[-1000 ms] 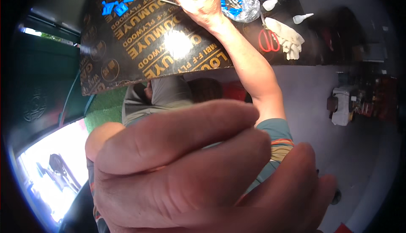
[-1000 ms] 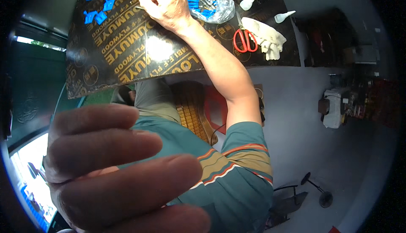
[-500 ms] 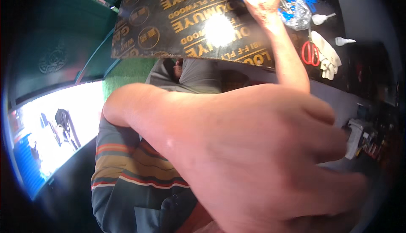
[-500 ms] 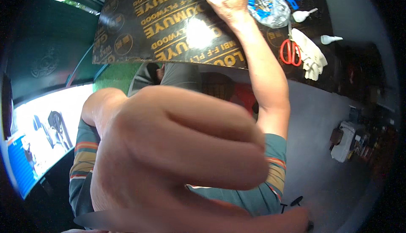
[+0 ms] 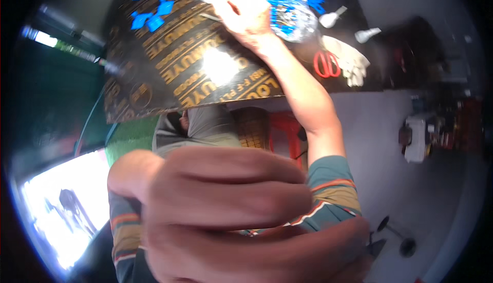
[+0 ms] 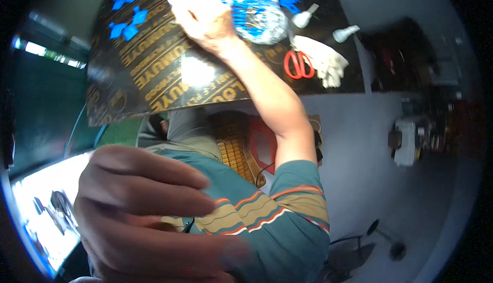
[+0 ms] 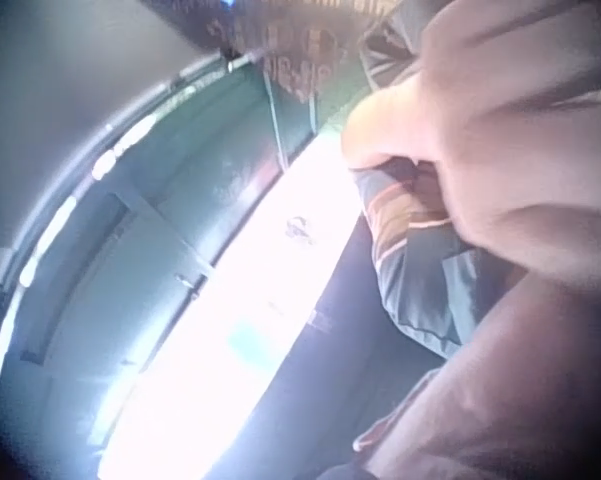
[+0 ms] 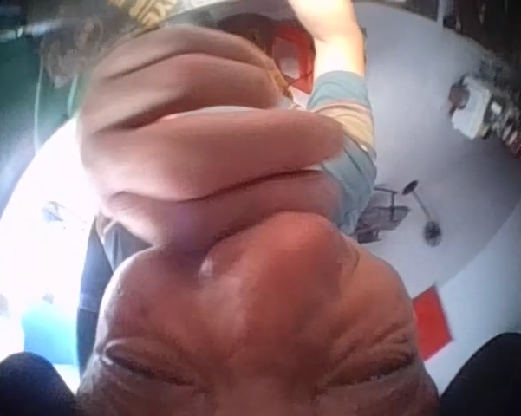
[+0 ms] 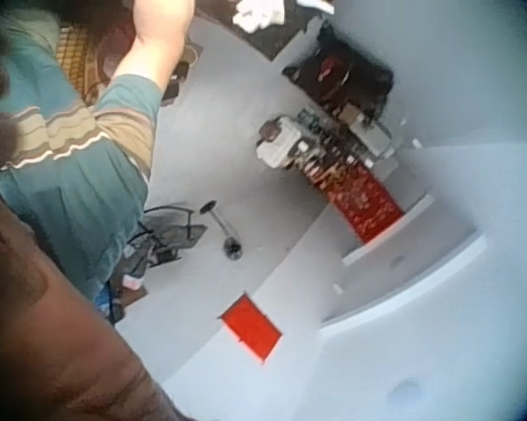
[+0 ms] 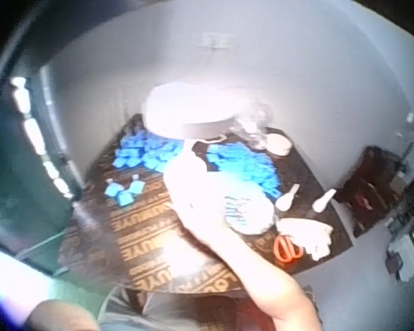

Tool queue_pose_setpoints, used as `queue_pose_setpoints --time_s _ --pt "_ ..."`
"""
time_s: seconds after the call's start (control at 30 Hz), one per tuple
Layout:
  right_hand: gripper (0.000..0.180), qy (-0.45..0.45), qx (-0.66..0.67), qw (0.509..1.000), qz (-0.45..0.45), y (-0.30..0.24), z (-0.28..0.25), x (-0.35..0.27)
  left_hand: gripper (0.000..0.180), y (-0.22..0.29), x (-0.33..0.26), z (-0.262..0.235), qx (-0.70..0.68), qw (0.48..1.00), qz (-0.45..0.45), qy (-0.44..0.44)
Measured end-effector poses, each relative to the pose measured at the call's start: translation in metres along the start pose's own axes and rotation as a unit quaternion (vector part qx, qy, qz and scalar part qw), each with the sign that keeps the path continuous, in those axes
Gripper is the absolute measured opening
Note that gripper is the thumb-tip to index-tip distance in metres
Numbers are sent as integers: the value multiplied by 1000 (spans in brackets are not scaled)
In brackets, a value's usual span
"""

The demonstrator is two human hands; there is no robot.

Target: Manually assemble small blue plastic components with wiring and adhesive.

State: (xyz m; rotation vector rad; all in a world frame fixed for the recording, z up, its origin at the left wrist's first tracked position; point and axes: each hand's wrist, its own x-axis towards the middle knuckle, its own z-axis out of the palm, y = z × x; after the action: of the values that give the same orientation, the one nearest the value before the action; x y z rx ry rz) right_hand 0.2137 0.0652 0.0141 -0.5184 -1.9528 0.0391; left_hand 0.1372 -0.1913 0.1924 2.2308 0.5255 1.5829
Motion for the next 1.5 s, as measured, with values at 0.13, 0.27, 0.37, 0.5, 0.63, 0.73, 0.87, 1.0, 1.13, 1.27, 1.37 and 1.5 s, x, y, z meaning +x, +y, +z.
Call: queue_pose_setpoints --time_s 0.13,0.27,0.37,0.5,0.63,0.73,0.87,1.0,1.13,1.27,1.37,1.5 --pt "14 43 19 998 51 18 -25 -15 6 -38 -8 29 -95 986 64 123" --pt "13 59 65 987 137 24 -6 -16 5 -112 -17 18 103 993 60 3" --pt "14 112 50 977 173 14 -31 0 17 -181 -37 0 142 986 -76 36" --pt "25 94 -14 957 274 60 -56 8 26 -263 -64 -5 293 940 -154 80" --pt "33 -15 -230 940 253 129 -85 8 39 -275 -47 1 256 947 -194 14" --pt "34 -128 -316 884 320 147 -83 8 37 -290 -66 15 331 943 -28 17" --pt "30 -165 -381 867 277 142 -76 -5 34 -281 -71 13 247 965 -5 -90" --pt "24 -150 -384 875 251 140 -76 -8 28 -279 -73 15 225 971 10 -79" --pt "20 -139 -402 875 232 142 -81 -4 24 -276 -72 15 246 965 -15 -84" --pt "17 -81 -403 887 211 142 -88 -1 23 -277 -76 12 246 964 -43 -91" --pt "18 -33 -308 914 262 136 -89 2 22 -280 -78 10 235 969 -31 -68" --pt "23 71 170 882 433 128 -81 10 27 -285 -75 9 260 963 -50 53"
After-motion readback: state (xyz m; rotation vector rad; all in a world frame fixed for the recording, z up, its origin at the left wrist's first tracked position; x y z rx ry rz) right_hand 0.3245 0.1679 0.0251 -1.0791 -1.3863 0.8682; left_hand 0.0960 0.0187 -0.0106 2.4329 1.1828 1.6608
